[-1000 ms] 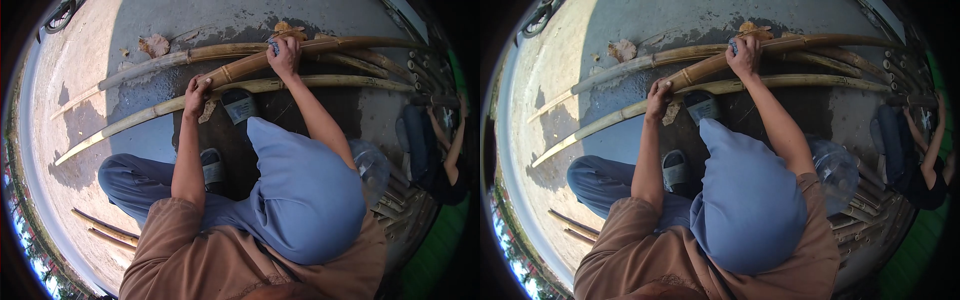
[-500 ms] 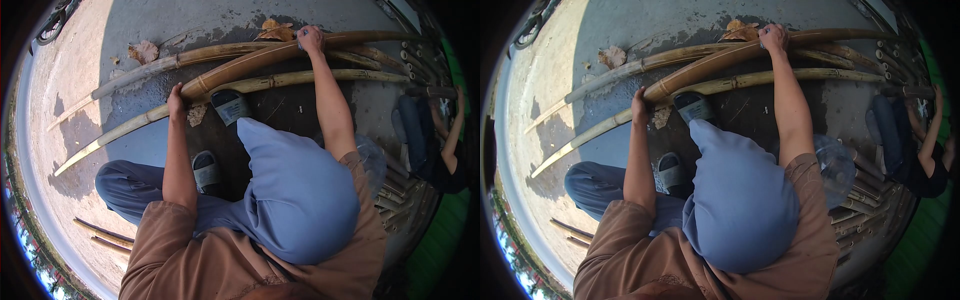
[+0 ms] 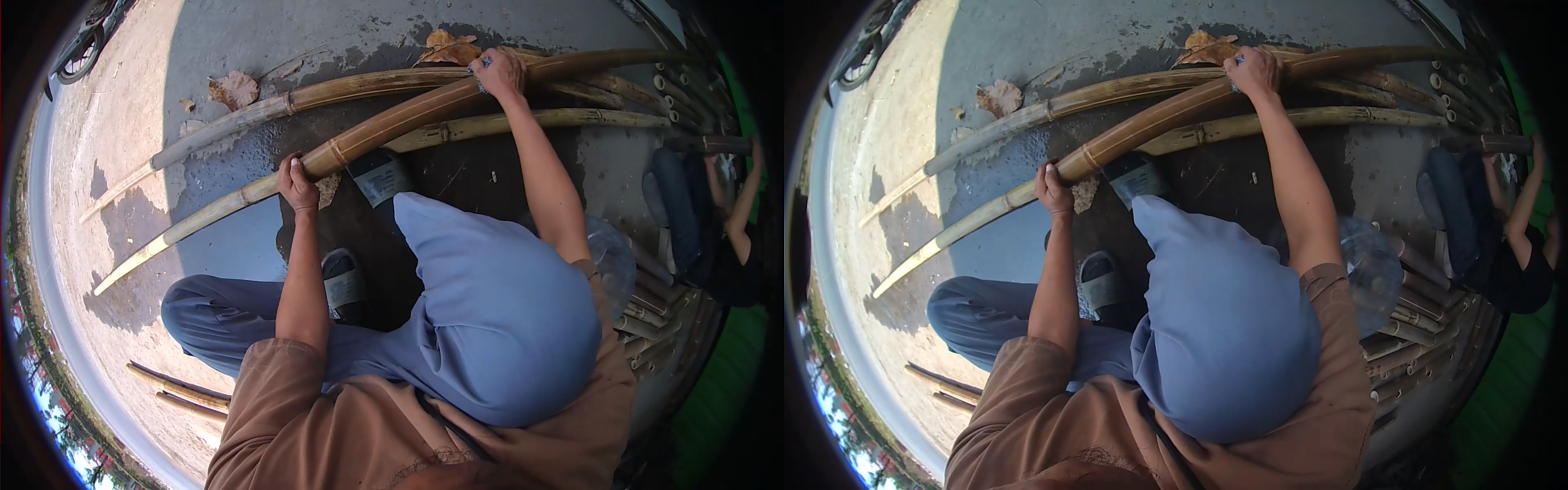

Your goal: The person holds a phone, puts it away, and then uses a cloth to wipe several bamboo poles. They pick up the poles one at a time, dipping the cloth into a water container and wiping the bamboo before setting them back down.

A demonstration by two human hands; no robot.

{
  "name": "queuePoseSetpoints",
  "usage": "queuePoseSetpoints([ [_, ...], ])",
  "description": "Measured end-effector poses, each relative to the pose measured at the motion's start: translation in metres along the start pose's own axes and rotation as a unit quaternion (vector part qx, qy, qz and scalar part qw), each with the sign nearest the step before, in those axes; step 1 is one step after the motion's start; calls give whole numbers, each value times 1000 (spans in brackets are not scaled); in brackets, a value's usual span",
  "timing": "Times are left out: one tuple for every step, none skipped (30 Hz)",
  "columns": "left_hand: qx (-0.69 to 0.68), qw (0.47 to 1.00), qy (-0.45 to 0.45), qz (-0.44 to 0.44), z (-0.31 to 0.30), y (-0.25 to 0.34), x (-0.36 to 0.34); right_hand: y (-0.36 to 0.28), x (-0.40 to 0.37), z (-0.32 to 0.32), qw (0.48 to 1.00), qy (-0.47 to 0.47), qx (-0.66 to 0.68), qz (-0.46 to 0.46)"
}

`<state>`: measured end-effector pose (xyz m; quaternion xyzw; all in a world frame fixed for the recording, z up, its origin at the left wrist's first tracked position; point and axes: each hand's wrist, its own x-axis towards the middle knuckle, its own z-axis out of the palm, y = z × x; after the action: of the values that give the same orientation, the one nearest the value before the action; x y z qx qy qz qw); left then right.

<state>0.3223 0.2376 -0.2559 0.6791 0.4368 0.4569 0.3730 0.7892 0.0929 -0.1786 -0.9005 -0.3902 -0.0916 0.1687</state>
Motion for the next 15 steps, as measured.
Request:
queuePoseSetpoints([
  [-5,999,6,-37,2,-4,1,48,22,-3,999,-11,-28,17],
  [-13,998,11,-66,4,-4,3,74,33,-9,997,32,-58,37],
  [-19,995,11,-95,5,-2,6,72,37,-16,997,16,-62,33],
  [-27,992,8,-122,7,1,11,68,36,-20,997,2,-66,32],
  [-20,994,2,-111,9,-19,19,51,25,-14,998,18,-51,-13],
  [-13,981,-41,-189,9,-27,39,21,10,1,997,36,-36,-62],
  [-3,960,-84,-268,6,-33,56,-19,-10,12,994,72,41,-69],
  [10,929,-126,-347,4,-35,64,-62,-29,24,983,91,107,-117],
  [61,924,-179,-331,4,-23,74,-109,-50,29,964,111,181,-161],
  [113,914,-234,-313,3,-8,85,-153,-74,31,946,85,252,-184],
  [95,895,-237,-366,5,-6,95,-187,-96,26,938,61,253,-229],
  [69,869,-287,-398,4,-16,106,-204,-109,22,929,38,253,-269],
  [50,844,-330,-419,3,-24,118,-197,-107,21,930,35,253,-265],
  [33,816,-373,-440,1,-28,127,-184,-104,21,931,32,253,-260],
  [48,815,-372,-442,4,-24,132,-169,-93,22,931,33,253,-260],
])
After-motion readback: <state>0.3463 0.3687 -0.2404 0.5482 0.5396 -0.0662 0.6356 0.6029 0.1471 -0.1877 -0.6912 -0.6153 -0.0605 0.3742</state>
